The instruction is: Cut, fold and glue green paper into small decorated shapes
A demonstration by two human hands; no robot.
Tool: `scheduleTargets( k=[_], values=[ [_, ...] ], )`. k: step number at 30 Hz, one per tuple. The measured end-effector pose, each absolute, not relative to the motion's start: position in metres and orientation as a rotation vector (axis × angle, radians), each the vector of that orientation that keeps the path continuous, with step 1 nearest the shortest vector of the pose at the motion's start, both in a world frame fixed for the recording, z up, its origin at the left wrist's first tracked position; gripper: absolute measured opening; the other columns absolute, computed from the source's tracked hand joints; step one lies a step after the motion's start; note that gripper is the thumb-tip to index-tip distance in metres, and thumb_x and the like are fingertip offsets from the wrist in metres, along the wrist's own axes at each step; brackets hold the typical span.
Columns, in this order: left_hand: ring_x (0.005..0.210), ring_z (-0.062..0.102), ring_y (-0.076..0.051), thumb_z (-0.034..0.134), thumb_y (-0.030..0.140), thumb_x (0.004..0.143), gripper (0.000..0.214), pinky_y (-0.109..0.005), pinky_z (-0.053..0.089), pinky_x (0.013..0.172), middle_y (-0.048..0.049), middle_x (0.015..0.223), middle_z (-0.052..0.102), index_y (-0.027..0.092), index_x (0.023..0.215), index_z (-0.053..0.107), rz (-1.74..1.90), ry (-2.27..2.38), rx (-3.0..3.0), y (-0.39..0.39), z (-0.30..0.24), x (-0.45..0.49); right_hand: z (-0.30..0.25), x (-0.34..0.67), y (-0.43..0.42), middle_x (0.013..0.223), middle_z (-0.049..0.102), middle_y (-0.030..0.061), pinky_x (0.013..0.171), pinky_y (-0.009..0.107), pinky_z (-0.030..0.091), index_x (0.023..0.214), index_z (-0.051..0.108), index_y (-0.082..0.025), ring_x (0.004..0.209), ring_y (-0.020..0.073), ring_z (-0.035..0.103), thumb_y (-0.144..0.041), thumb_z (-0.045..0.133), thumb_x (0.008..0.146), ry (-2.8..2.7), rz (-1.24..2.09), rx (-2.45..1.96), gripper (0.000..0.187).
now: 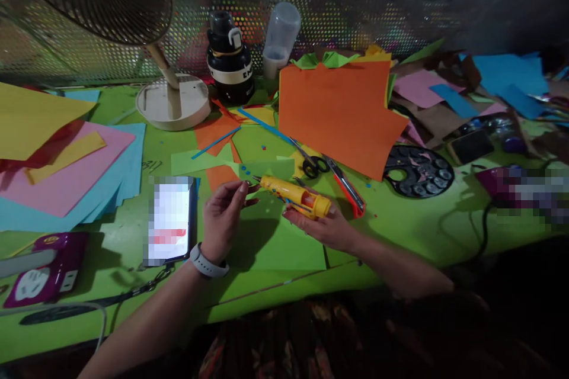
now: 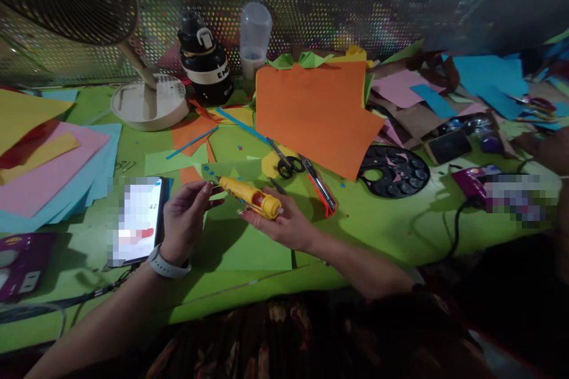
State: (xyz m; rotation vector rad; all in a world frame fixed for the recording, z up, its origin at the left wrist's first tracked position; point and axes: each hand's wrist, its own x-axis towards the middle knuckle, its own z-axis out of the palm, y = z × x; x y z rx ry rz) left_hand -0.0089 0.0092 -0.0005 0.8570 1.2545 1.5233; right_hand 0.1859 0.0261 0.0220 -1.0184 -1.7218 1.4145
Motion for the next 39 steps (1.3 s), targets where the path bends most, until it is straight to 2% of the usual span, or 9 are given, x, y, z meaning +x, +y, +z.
scheduleTargets(
  k=[4,13,19,27,33,39],
  values=[
    [0.085,0.070,-0.019,0.070,0.033,0.077,0.017,-0.028,0.060,0.065,-0.0038,0.086,0.072,0.019,0.086,0.068,1.529,1.249,0.862,0.008,0.000,-0.007,0.017,0.185,0.027,0.084,0.070,0.0014,0.080,0.034,0.058,0.092,0.066,-0.022,0.078,0.0168,0.068,-0.041,0.070,0.075,-1.633,1.442,-0.978,0.025],
    [0.085,0.070,-0.020,0.070,0.035,0.077,0.019,-0.029,0.060,0.067,-0.0043,0.086,0.071,0.019,0.086,0.067,1.521,1.243,0.868,0.007,0.000,-0.008,0.024,0.186,0.028,0.089,0.069,0.0024,0.079,0.034,0.058,0.095,0.067,-0.023,0.083,0.0181,0.067,-0.039,0.066,0.078,-1.672,1.496,-0.930,0.023],
    [0.085,0.070,-0.019,0.070,0.035,0.077,0.018,-0.030,0.060,0.068,-0.0043,0.088,0.072,0.019,0.086,0.068,1.528,1.228,0.889,0.007,0.000,-0.009,0.018,0.186,0.026,0.087,0.069,0.0033,0.075,0.034,0.059,0.096,0.067,-0.021,0.077,0.0168,0.068,-0.037,0.068,0.077,-1.672,1.499,-0.941,0.024],
    [0.084,0.070,-0.020,0.071,0.037,0.076,0.021,-0.030,0.059,0.067,-0.0052,0.088,0.072,0.018,0.086,0.067,1.519,1.254,0.892,0.006,0.000,-0.008,0.017,0.187,0.026,0.081,0.067,0.0023,0.065,0.032,0.059,0.092,0.065,-0.022,0.071,0.0171,0.065,-0.042,0.068,0.076,-1.699,1.457,-0.995,0.026],
    [0.083,0.070,-0.019,0.069,0.033,0.079,0.016,-0.029,0.060,0.064,-0.0051,0.089,0.072,0.019,0.087,0.067,1.518,1.243,0.917,0.006,-0.001,-0.009,0.015,0.188,0.026,0.077,0.066,0.0019,0.059,0.032,0.058,0.091,0.065,-0.022,0.065,0.0159,0.063,-0.038,0.067,0.078,-1.758,1.414,-1.021,0.020],
    [0.083,0.070,-0.019,0.068,0.032,0.079,0.014,-0.028,0.060,0.064,-0.0043,0.086,0.072,0.020,0.086,0.067,1.514,1.253,0.913,0.007,0.000,-0.009,0.013,0.190,0.026,0.078,0.065,0.0010,0.060,0.032,0.059,0.093,0.065,-0.023,0.064,0.0147,0.062,-0.036,0.067,0.078,-1.753,1.441,-1.026,0.019]
  ],
)
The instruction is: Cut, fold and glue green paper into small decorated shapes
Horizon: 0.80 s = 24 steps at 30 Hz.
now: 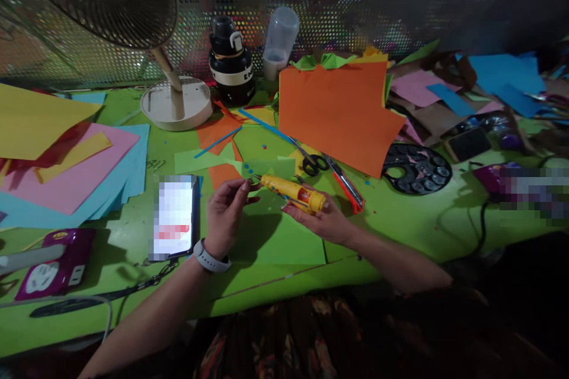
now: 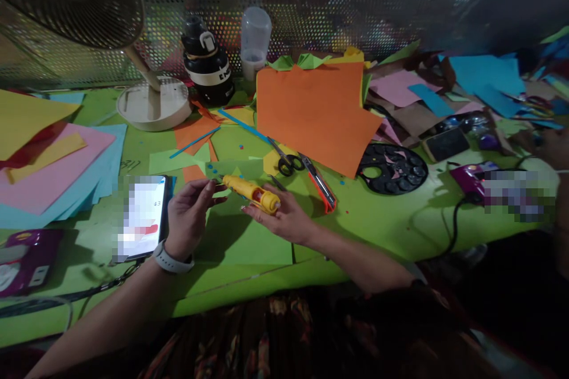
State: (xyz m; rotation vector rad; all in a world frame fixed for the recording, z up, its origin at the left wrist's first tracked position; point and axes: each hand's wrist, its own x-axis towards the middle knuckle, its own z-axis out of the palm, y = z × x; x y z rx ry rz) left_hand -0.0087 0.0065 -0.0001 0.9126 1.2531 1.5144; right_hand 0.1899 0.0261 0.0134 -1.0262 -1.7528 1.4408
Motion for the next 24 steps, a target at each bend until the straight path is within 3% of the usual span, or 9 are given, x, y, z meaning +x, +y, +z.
scheduleTargets(
  k=[16,24],
  values=[
    [0.085,0.070,-0.020,0.069,0.030,0.079,0.014,-0.030,0.061,0.065,-0.0031,0.085,0.071,0.019,0.088,0.067,1.528,1.208,0.918,0.007,-0.002,-0.010,-0.003,0.194,0.024,0.086,0.068,0.0021,0.066,0.029,0.062,0.101,0.064,-0.023,0.073,0.0162,0.067,-0.042,0.065,0.080,-1.764,1.417,-1.053,0.028],
    [0.084,0.070,-0.019,0.067,0.027,0.081,0.009,-0.029,0.061,0.065,-0.0030,0.086,0.071,0.021,0.088,0.068,1.532,1.197,0.944,0.007,-0.005,-0.011,0.003,0.193,0.025,0.078,0.065,0.0016,0.060,0.031,0.062,0.095,0.064,-0.023,0.064,0.0156,0.063,-0.039,0.065,0.081,-1.803,1.393,-1.059,0.022]
  ],
)
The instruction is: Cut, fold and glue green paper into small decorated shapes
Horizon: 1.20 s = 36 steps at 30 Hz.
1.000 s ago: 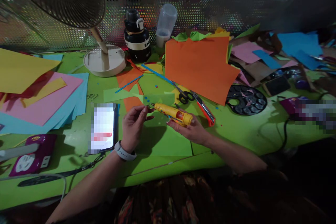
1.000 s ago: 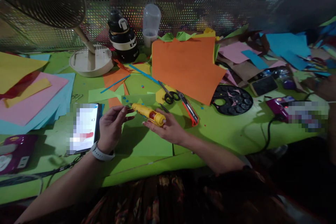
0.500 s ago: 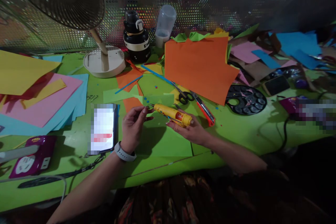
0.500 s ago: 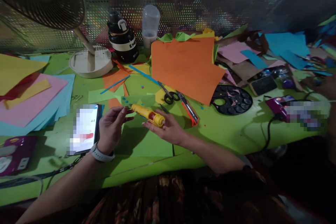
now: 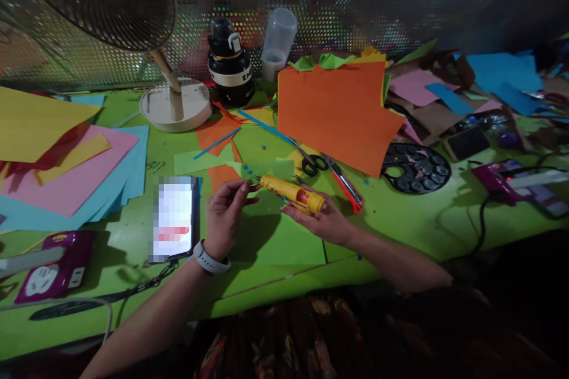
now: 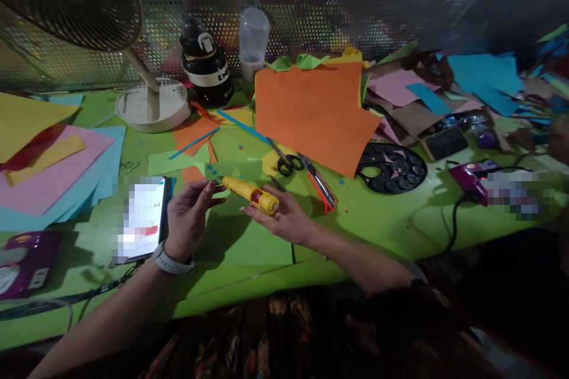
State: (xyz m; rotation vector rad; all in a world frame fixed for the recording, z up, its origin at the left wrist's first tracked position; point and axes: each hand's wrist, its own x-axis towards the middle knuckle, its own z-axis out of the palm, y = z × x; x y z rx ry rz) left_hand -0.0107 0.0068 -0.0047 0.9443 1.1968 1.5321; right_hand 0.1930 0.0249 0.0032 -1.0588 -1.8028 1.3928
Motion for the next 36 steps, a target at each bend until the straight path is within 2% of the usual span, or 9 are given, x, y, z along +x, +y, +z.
scheduleTargets(
  k=[14,19,22,25,27,31,34,36],
  values=[
    [0.083,0.070,-0.018,0.067,0.026,0.081,0.010,-0.028,0.062,0.064,-0.0032,0.086,0.071,0.020,0.089,0.068,1.550,1.222,1.002,0.008,-0.006,-0.012,-0.005,0.194,0.024,0.084,0.066,0.0020,0.061,0.030,0.062,0.101,0.063,-0.024,0.068,0.0159,0.064,-0.043,0.064,0.081,-1.812,1.348,-1.025,0.027],
    [0.080,0.071,-0.018,0.066,0.027,0.081,0.012,-0.028,0.062,0.063,-0.0032,0.084,0.072,0.019,0.089,0.067,1.575,1.287,1.123,0.009,-0.006,-0.013,-0.002,0.192,0.024,0.084,0.065,0.0015,0.058,0.027,0.059,0.101,0.062,-0.024,0.068,0.0150,0.063,-0.043,0.063,0.082,-1.842,1.320,-1.015,0.027],
    [0.077,0.071,-0.018,0.065,0.027,0.082,0.013,-0.029,0.062,0.064,-0.0038,0.084,0.073,0.018,0.092,0.066,1.563,1.343,1.231,0.009,-0.007,-0.016,0.004,0.191,0.025,0.077,0.061,0.0005,0.053,0.026,0.054,0.096,0.060,-0.023,0.062,0.0133,0.059,-0.043,0.060,0.085,-1.898,1.265,-0.990,0.023],
    [0.077,0.072,-0.018,0.066,0.027,0.082,0.014,-0.030,0.061,0.066,-0.0045,0.085,0.073,0.018,0.093,0.066,1.560,1.372,1.301,0.009,-0.007,-0.018,0.014,0.193,0.027,0.070,0.054,-0.0010,0.049,0.025,0.047,0.085,0.055,-0.021,0.056,0.0110,0.051,-0.040,0.059,0.085,-1.978,1.116,-1.010,0.020],
    [0.081,0.071,-0.020,0.067,0.027,0.081,0.015,-0.031,0.061,0.066,-0.0044,0.085,0.073,0.018,0.092,0.066,1.573,1.363,1.259,0.009,-0.006,-0.018,0.021,0.200,0.028,0.072,0.054,-0.0006,0.051,0.025,0.045,0.086,0.053,-0.020,0.057,0.0111,0.050,-0.036,0.061,0.084,-2.090,0.960,-1.015,0.018],
    [0.085,0.071,-0.020,0.068,0.029,0.079,0.014,-0.030,0.060,0.066,-0.0028,0.084,0.072,0.019,0.089,0.067,1.626,1.295,1.017,0.012,-0.003,-0.019,0.023,0.236,0.023,0.091,0.060,0.0057,0.067,0.031,0.048,0.100,0.051,-0.021,0.077,0.0185,0.057,-0.032,0.064,0.078,-2.289,0.564,-1.119,0.028],
    [0.085,0.071,-0.018,0.071,0.027,0.078,0.012,-0.026,0.059,0.065,-0.0010,0.085,0.071,0.021,0.087,0.067,1.661,1.237,0.866,0.015,-0.001,-0.019,0.014,0.278,0.017,0.102,0.061,0.0096,0.079,0.036,0.049,0.106,0.051,-0.021,0.093,0.0236,0.058,-0.028,0.062,0.077,-2.204,0.252,-1.353,0.031],
    [0.086,0.070,-0.017,0.072,0.026,0.076,0.013,-0.025,0.058,0.066,-0.0001,0.086,0.071,0.021,0.086,0.067,1.662,1.208,0.805,0.017,0.001,-0.019,0.004,0.309,0.014,0.103,0.061,0.0111,0.080,0.037,0.048,0.104,0.053,-0.020,0.094,0.0249,0.059,-0.026,0.061,0.076,-2.072,0.064,-1.568,0.030]
  ],
)
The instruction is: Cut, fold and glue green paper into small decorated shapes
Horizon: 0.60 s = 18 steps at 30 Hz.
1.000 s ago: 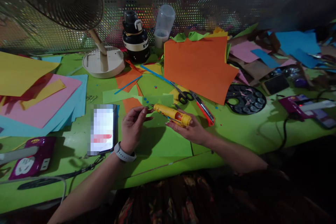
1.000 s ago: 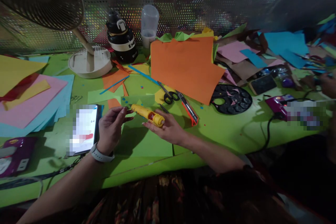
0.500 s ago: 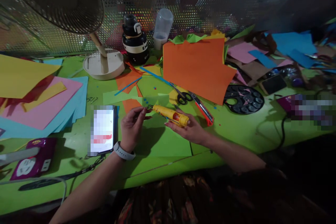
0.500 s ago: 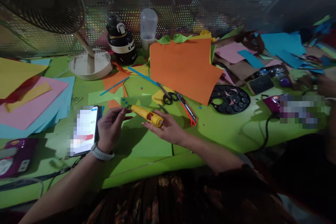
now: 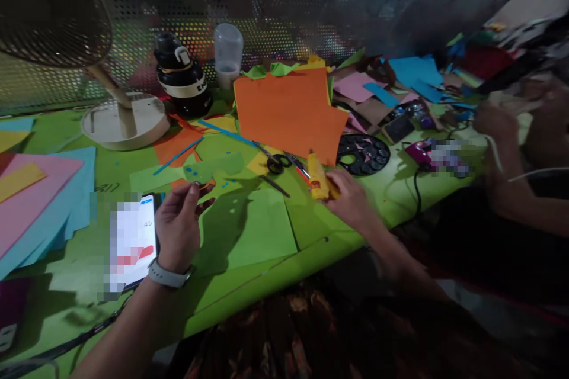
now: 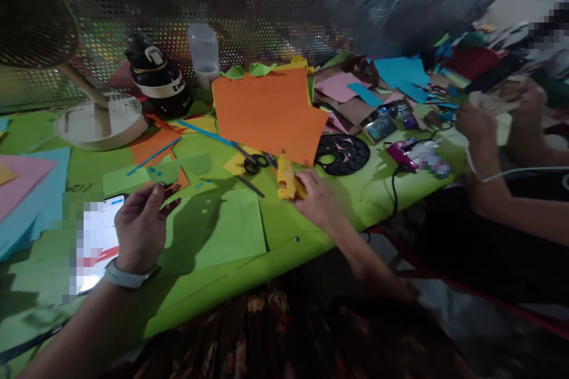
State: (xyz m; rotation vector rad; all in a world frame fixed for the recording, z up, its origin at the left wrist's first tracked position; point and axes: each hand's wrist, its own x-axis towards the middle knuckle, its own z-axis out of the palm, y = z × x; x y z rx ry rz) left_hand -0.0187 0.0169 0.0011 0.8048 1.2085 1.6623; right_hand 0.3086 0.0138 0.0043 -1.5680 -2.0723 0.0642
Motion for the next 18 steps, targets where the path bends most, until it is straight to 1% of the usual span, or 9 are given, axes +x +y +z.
scheduleTargets(
  k=[4,6,8,11,13,14,16,18],
  values=[
    [0.085,0.070,-0.017,0.074,0.025,0.073,0.012,-0.025,0.056,0.067,0.0002,0.087,0.070,0.022,0.083,0.067,1.673,1.192,0.739,0.019,0.004,-0.019,-0.012,0.360,0.015,0.095,0.062,0.0120,0.075,0.038,0.047,0.098,0.059,-0.018,0.088,0.0268,0.059,-0.037,0.057,0.079,-1.879,-0.161,-1.944,0.027],
    [0.086,0.070,-0.016,0.073,0.025,0.074,0.011,-0.024,0.056,0.068,-0.0002,0.087,0.071,0.023,0.082,0.066,1.688,1.201,0.735,0.019,0.005,-0.021,-0.014,0.378,0.016,0.094,0.062,0.0134,0.077,0.040,0.046,0.097,0.061,-0.016,0.089,0.0287,0.058,-0.041,0.056,0.080,-1.884,-0.222,-2.030,0.031],
    [0.087,0.070,-0.016,0.073,0.025,0.074,0.010,-0.024,0.055,0.068,-0.0004,0.087,0.071,0.023,0.082,0.066,1.709,1.209,0.728,0.020,0.006,-0.023,-0.010,0.387,0.017,0.096,0.063,0.0147,0.081,0.043,0.044,0.100,0.063,-0.015,0.093,0.0308,0.057,-0.043,0.056,0.079,-1.975,-0.238,-2.052,0.035],
    [0.086,0.070,-0.016,0.073,0.027,0.074,0.011,-0.023,0.054,0.067,-0.0009,0.087,0.072,0.022,0.081,0.066,1.740,1.224,0.717,0.021,0.009,-0.026,0.007,0.379,0.015,0.105,0.064,0.0146,0.087,0.046,0.041,0.106,0.063,-0.016,0.100,0.0326,0.055,-0.040,0.056,0.080,-2.082,-0.249,-1.965,0.036],
    [0.085,0.070,-0.016,0.073,0.028,0.073,0.013,-0.024,0.055,0.066,-0.0013,0.088,0.072,0.022,0.081,0.065,1.767,1.239,0.728,0.022,0.011,-0.027,0.020,0.357,0.016,0.107,0.064,0.0140,0.091,0.046,0.039,0.105,0.063,-0.016,0.103,0.0309,0.055,-0.037,0.052,0.085,-2.075,-0.252,-1.832,0.032],
    [0.084,0.070,-0.016,0.073,0.028,0.073,0.013,-0.024,0.055,0.066,-0.0013,0.087,0.072,0.022,0.082,0.065,1.782,1.246,0.739,0.022,0.012,-0.027,0.025,0.342,0.017,0.104,0.064,0.0129,0.092,0.044,0.040,0.105,0.063,-0.016,0.102,0.0289,0.056,-0.036,0.050,0.087,-2.089,-0.210,-1.756,0.029],
    [0.082,0.071,-0.016,0.073,0.028,0.073,0.014,-0.025,0.055,0.066,-0.0008,0.086,0.072,0.022,0.082,0.065,1.809,1.248,0.764,0.022,0.012,-0.027,0.030,0.306,0.022,0.101,0.065,0.0111,0.088,0.039,0.044,0.102,0.062,-0.017,0.099,0.0258,0.058,-0.036,0.047,0.091,-2.181,-0.031,-1.641,0.026],
    [0.080,0.071,-0.016,0.072,0.028,0.074,0.013,-0.026,0.055,0.067,-0.0001,0.083,0.071,0.022,0.083,0.065,1.824,1.246,0.792,0.022,0.011,-0.028,0.027,0.271,0.031,0.101,0.064,0.0106,0.081,0.039,0.047,0.101,0.061,-0.017,0.096,0.0263,0.059,-0.039,0.050,0.091,-2.352,0.116,-1.582,0.027]
  ],
)
